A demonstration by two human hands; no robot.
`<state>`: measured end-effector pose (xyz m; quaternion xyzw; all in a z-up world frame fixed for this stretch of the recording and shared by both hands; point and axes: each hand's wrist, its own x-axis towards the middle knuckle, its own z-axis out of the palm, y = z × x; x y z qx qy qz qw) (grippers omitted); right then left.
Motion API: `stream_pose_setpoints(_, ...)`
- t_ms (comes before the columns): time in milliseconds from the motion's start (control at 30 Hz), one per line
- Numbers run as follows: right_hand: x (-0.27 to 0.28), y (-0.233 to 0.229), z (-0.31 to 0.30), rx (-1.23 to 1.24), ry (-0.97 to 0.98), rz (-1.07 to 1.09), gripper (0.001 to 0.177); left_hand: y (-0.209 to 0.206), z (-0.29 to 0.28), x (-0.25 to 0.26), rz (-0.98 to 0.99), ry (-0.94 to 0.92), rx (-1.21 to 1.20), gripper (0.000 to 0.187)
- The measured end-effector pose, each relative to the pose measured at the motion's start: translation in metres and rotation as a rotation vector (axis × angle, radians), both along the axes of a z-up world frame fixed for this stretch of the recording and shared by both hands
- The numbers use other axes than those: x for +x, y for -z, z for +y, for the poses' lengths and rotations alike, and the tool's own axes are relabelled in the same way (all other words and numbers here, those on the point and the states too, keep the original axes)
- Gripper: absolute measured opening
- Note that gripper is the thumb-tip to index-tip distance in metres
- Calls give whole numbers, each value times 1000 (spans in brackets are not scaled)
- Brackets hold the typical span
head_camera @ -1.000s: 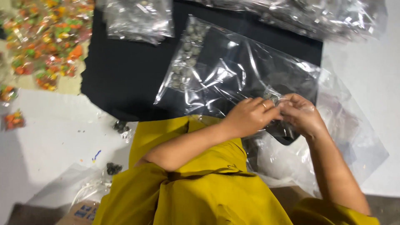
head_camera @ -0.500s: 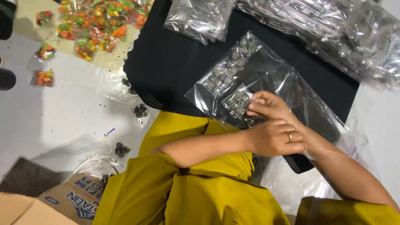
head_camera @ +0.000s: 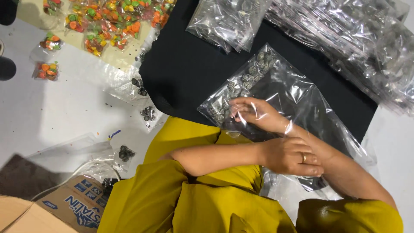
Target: Packaging small metal components into plastic bags.
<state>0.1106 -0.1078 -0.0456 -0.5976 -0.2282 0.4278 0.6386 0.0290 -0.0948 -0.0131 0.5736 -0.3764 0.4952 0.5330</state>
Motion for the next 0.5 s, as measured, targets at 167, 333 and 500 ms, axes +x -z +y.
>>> stream_pose_setpoints(167,18,-13,8,-235,-95,-899,30,0,9,3,9,-11,-1,10)
stream_pose_setpoints(333,32,-2,-2,-211,-51,-1115,25,-6,20,7,23,-52,12,12)
stream_pose_setpoints(500,26,-3,-28,-250,-217,-1505,46,-14,29,6,53,-38,20,13)
